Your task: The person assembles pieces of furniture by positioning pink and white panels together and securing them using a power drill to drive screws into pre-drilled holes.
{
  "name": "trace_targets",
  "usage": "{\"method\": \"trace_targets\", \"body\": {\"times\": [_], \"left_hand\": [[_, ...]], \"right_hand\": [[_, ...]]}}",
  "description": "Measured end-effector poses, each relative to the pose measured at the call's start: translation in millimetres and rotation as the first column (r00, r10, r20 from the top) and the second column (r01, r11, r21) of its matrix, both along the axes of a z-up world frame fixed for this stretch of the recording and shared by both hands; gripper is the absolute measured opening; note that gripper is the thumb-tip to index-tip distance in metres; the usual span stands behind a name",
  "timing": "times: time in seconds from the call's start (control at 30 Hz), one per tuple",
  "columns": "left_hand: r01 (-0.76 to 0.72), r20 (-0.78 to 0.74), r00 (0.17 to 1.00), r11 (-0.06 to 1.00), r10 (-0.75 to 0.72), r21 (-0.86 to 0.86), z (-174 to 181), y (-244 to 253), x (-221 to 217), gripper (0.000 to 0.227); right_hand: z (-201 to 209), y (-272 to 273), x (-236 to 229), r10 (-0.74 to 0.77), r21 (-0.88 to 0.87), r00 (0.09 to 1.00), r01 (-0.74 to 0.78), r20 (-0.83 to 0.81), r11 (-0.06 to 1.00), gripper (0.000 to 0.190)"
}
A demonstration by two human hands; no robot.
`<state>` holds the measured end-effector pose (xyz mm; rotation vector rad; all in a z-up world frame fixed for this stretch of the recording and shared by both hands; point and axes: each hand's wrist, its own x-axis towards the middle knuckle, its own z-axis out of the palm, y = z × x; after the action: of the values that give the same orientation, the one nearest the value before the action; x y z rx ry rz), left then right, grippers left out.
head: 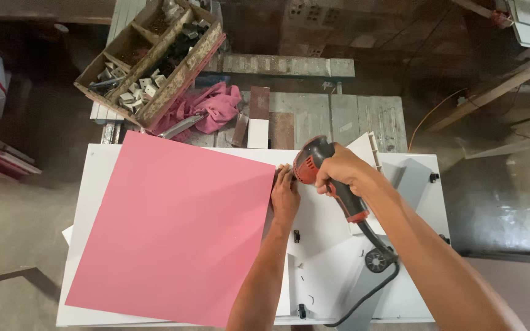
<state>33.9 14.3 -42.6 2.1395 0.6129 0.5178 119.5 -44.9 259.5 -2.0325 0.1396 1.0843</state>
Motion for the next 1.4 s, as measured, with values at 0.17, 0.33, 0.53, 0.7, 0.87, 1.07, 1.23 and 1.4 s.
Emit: {"method": "trace_targets", "body": {"times": [0.17, 0.33, 0.53, 0.7, 0.87, 1.07, 1.23, 1.4], "left_hand": [[-0.039, 0.062, 0.997, 0.999, 0.038, 0.009, -4.8, -0.7, 2.3, 0.028], [-0.07, 0.086, 0.994, 0.997, 0.069, 0.012, -6.7, -0.9, 2.6, 0.025], [-0.049, 0.123, 0.991, 0.998, 0.053, -0.036, 1.7, 0.4, 1.7, 0.025], [-0.092, 0.195, 0.978, 0.994, 0.08, 0.053, -9.3, 1.2, 5.3, 0.019], [-0.097, 0.216, 0.972, 0.995, 0.091, 0.015, -7.3, -1.2, 4.7, 0.018], [-0.054, 0.179, 0.983, 0.996, 0.041, 0.065, -2.6, -4.2, -1.7, 0.041], [0.011, 0.114, 0.993, 1.0, -0.012, 0.01, 9.0, -0.5, 1.2, 0.048], [0.005, 0.127, 0.992, 0.996, -0.017, 0.094, -2.7, -0.7, -1.8, 0.053]], "right_hand": [[13.1, -0.8, -1.4, 0.054, -0.041, 0.998, -0.052, 0.03, 0.998, 0.073], [-4.4, -6.6, -0.3, 0.008, -0.034, 0.999, -0.006, 0.043, 0.999, 0.066], [8.4, -0.6, -5.0, 0.115, -0.101, 0.987, -0.104, 0.111, 0.989, 0.061], [-20.0, -10.5, 5.4, 0.031, -0.065, 0.994, -0.024, 0.104, 0.998, 0.059], [-21.1, -19.8, -20.4, 0.132, -0.203, 0.956, -0.078, 0.264, 0.976, 0.062], [-30.7, -21.1, -19.5, -0.197, 0.029, 0.964, 0.195, 0.179, 0.98, 0.053], [-10.5, -13.2, -17.4, -0.165, 0.048, 0.969, 0.159, 0.182, 0.986, 0.051], [-9.1, -14.7, -22.2, -0.071, 0.007, 0.966, 0.072, 0.25, 0.997, 0.059]]}}
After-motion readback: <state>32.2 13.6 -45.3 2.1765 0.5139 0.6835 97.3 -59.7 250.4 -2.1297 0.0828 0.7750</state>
